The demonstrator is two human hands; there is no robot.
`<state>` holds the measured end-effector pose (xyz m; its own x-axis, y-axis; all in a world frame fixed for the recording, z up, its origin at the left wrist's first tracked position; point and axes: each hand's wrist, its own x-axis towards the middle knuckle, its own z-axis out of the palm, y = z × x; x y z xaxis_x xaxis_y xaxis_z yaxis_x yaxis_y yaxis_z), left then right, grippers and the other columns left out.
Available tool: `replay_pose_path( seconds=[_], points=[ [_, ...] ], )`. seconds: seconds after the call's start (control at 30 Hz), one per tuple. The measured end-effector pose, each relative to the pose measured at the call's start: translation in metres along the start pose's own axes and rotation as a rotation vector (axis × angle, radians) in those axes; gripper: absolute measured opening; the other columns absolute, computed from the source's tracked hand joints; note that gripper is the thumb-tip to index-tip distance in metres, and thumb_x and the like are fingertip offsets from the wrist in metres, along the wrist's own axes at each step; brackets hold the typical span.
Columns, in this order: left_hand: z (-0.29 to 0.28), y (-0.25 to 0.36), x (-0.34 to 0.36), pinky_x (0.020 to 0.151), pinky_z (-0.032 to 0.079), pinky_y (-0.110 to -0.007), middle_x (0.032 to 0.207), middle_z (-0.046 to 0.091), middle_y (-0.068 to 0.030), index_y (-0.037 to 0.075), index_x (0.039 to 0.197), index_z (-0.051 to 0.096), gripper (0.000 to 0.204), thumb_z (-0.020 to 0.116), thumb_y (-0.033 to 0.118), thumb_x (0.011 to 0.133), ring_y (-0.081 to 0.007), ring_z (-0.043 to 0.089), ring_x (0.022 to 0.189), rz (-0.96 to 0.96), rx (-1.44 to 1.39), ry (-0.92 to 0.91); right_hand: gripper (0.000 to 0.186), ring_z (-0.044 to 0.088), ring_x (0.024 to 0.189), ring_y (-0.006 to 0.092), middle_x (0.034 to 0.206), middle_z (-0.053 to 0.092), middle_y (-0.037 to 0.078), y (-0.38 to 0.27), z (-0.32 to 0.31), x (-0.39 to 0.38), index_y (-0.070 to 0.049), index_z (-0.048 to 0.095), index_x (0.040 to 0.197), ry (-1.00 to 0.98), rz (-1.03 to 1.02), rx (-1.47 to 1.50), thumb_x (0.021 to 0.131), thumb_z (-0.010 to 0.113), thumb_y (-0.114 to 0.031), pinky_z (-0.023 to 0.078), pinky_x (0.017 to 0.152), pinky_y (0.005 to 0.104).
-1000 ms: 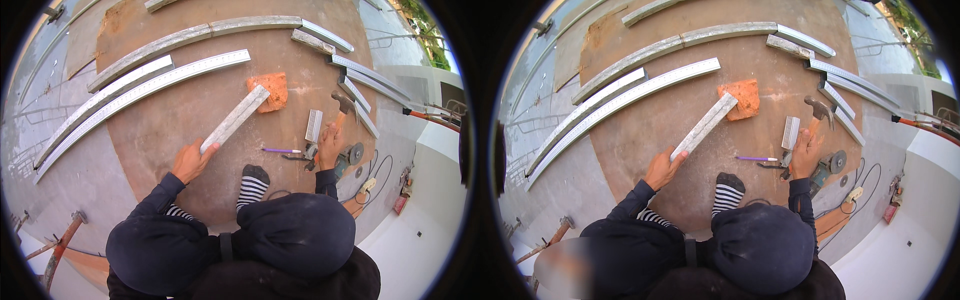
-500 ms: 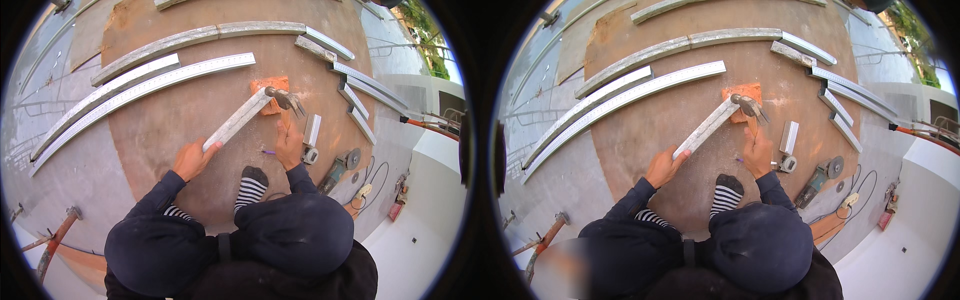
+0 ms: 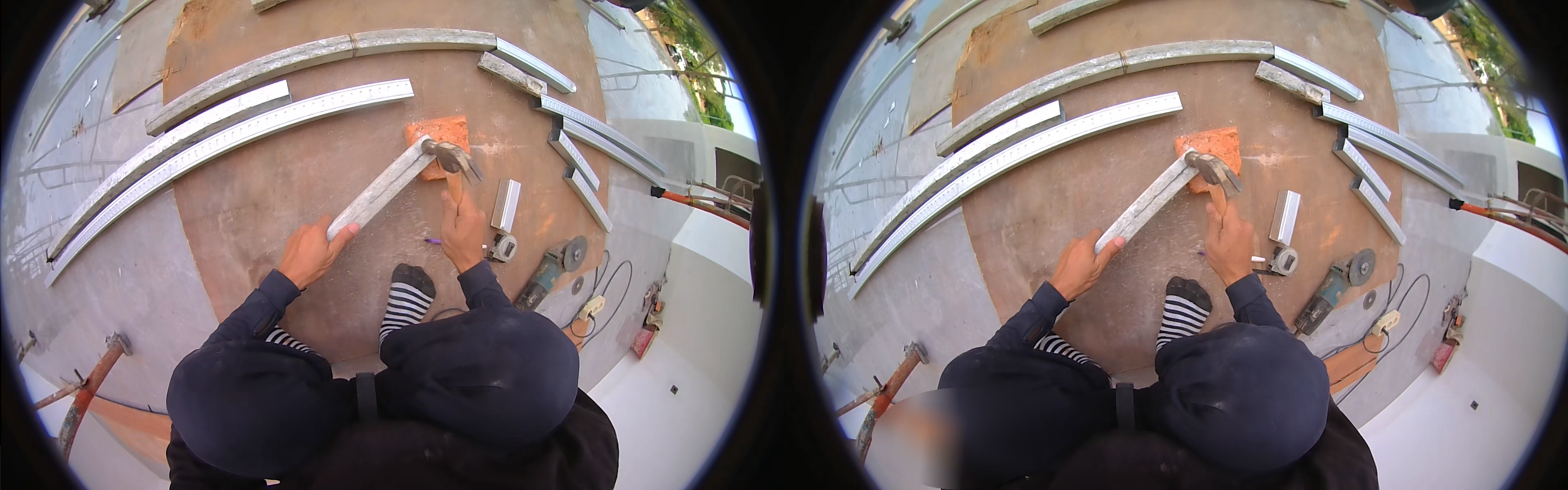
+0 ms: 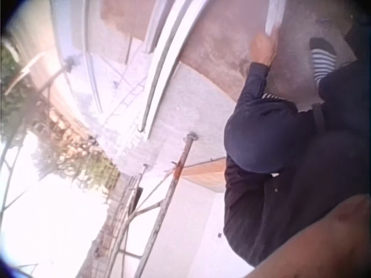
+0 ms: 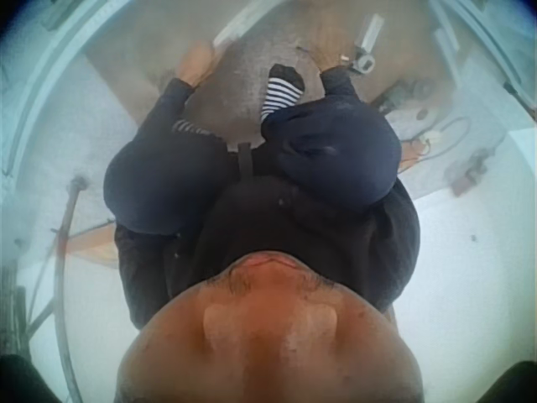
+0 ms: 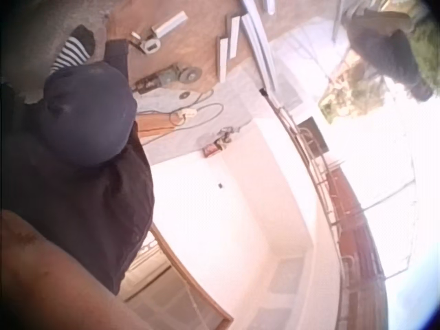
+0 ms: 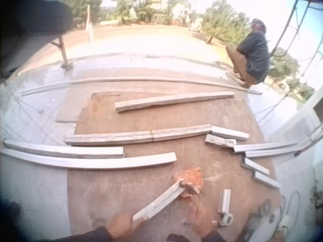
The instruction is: The person measures metal frames with a tape measure, marks them with a pen, and then cuts and joins the pieces using a grinder and a hammer on a construction site.
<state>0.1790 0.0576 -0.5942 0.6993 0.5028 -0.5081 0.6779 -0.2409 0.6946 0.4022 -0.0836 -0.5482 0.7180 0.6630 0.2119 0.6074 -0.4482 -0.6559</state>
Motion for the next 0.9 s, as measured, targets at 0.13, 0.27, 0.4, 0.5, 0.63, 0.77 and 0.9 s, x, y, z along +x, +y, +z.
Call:
replay_pose_path(
  seconds=[0.13,0.27,0.4,0.5,0.63,0.77,0.9],
  points=[
    [0.001,-0.006,-0.003,0.056,0.047,-0.048,0.061,0.059,-0.0255,-0.004,0.086,0.062,0.065,0.052,0.059,0.096,-0.0412,0.062,0.057,0.006,0.04,0.02,0.026,0.058,0.057,0.0372,0.068,0.056,0.023,0.011,0.0,-0.001,0.003,0.06,0.1,-0.109,0.128,0.04,0.1,0.056,-0.023,0.044,0.054,0.0398],
    [0.0,0.002,0.002,0.056,0.048,-0.048,0.06,0.06,-0.0248,-0.005,0.088,0.064,0.067,0.052,0.06,0.096,-0.0399,0.063,0.057,0.002,0.024,0.022,0.028,0.058,0.055,0.0395,0.066,0.055,0.024,0.024,0.014,-0.013,0.003,0.058,0.097,-0.166,0.111,0.005,0.1,0.056,-0.025,0.042,0.051,0.0418],
    [0.002,-0.011,0.0,0.056,0.048,-0.047,0.06,0.06,-0.0246,-0.006,0.087,0.064,0.067,0.052,0.06,0.096,-0.0391,0.063,0.056,0.038,0.059,0.074,0.026,0.06,0.056,0.0404,0.065,0.055,0.025,0.016,0.008,0.0,0.003,0.057,0.095,-0.225,0.178,-0.023,0.1,0.057,-0.022,0.043,0.051,0.043],
    [-0.001,-0.001,-0.002,0.055,0.048,-0.047,0.06,0.06,-0.0244,-0.006,0.087,0.063,0.068,0.052,0.06,0.096,-0.0389,0.062,0.055,0.0,0.049,0.024,0.026,0.058,0.055,0.0423,0.063,0.053,0.025,-0.006,0.0,-0.008,0.002,0.055,0.089,0.008,0.096,0.146,0.099,0.057,-0.022,0.04,0.05,0.0451],
    [-0.002,0.0,-0.002,0.054,0.047,-0.048,0.06,0.06,-0.0243,-0.006,0.086,0.064,0.068,0.052,0.06,0.096,-0.0385,0.061,0.054,0.052,0.044,0.059,0.026,0.056,0.053,0.0396,0.06,0.051,0.022,0.015,0.015,-0.015,0.003,0.057,0.091,-0.127,0.058,0.07,0.099,0.057,-0.022,0.04,0.05,0.0444],
    [0.0,-0.003,0.0,0.054,0.046,-0.049,0.06,0.06,-0.0243,-0.006,0.084,0.063,0.068,0.052,0.06,0.095,-0.0389,0.061,0.054,0.019,0.063,0.071,0.027,0.056,0.053,0.0392,0.06,0.05,0.021,-0.008,0.008,-0.011,0.002,0.056,0.089,-0.087,0.037,0.124,0.1,0.057,-0.023,0.039,0.05,0.0438],
    [0.005,-0.001,0.005,0.056,0.048,-0.049,0.061,0.06,-0.0247,-0.005,0.082,0.062,0.066,0.054,0.059,0.095,-0.0408,0.062,0.057,0.04,0.03,0.065,0.033,0.053,0.051,0.0348,0.06,0.049,0.021,0.032,0.026,-0.026,0.001,0.052,0.082,-0.205,0.151,0.057,0.101,0.056,-0.026,0.038,0.05,0.0416]
  ],
)
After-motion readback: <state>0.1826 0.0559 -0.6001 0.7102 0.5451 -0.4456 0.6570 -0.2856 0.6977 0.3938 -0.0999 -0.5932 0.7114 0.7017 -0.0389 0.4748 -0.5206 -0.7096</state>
